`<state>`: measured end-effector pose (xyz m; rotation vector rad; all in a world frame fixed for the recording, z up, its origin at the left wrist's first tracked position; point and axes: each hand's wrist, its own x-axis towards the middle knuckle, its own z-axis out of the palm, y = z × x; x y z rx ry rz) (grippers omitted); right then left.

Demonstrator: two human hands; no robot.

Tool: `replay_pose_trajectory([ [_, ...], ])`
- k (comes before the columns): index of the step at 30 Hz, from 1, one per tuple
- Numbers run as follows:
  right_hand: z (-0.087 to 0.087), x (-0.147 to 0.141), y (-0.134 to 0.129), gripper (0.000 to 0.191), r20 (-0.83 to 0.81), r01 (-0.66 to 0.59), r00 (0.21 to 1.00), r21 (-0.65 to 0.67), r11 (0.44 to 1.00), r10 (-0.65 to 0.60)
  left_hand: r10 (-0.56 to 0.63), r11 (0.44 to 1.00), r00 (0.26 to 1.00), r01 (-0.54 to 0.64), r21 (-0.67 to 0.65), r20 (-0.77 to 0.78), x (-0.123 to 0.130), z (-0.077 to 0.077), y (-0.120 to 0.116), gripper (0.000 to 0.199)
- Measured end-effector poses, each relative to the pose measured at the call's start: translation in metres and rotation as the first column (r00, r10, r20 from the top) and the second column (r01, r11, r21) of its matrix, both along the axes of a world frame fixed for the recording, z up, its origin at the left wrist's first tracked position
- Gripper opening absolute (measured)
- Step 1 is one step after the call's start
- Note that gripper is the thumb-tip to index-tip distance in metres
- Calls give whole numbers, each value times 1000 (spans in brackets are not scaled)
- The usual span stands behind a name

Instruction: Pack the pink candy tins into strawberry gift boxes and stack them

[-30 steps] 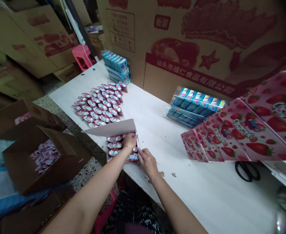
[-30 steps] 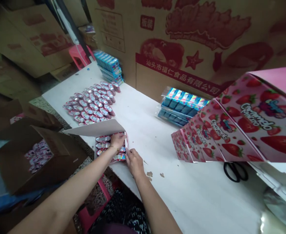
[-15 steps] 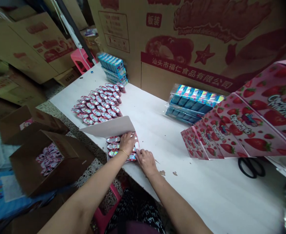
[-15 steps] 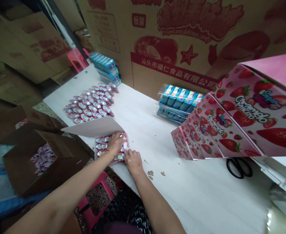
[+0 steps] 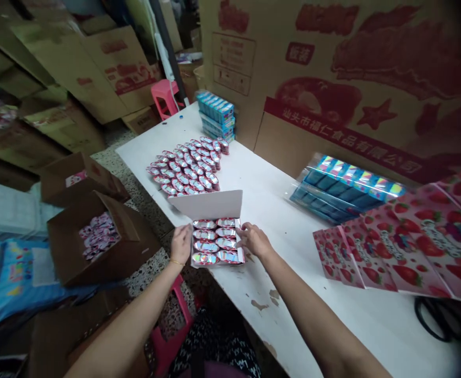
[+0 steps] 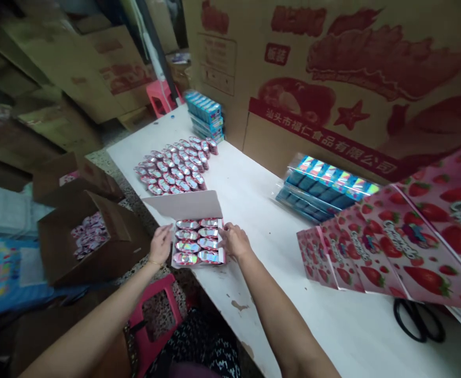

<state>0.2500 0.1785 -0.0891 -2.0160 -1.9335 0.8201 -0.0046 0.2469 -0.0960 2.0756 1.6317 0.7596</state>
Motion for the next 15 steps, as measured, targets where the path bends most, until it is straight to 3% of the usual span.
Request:
replay_pose_trajectory([
  [2, -4, -1, 4, 13, -64, 30, 997, -5, 1000, -31, -52, 995, 997, 56, -83, 50, -8, -9, 2, 27],
  [5, -19, -2, 10, 13, -225, 183, 957, -17, 983, -182, -96, 990, 995, 100, -96, 38, -2, -14, 1, 21],
  [7, -28, 0, 15, 32, -289, 299, 910, -39, 953, -297, -95, 990, 995, 97, -103, 28, 2, -15, -2, 21],
  [9, -33, 4, 21, 59, -322, 329, 891, -29, 944, -320, -31, 990, 999, 36, -133, 42, 3, -15, -3, 26],
  [10, -33, 8, 25, 68, -333, 291, 902, -4, 957, -276, 5, 988, 999, 4, -157, 54, 1, -15, -2, 33],
  [12, -28, 16, 35, 70, -307, 103, 948, 66, 993, -78, 8, 976, 998, 4, -217, 55, -4, -16, 2, 50],
  [15, -12, 25, 53, 51, -207, -268, 936, 111, 957, 286, -147, 943, 989, 146, -301, 17, -15, -15, 13, 53],
])
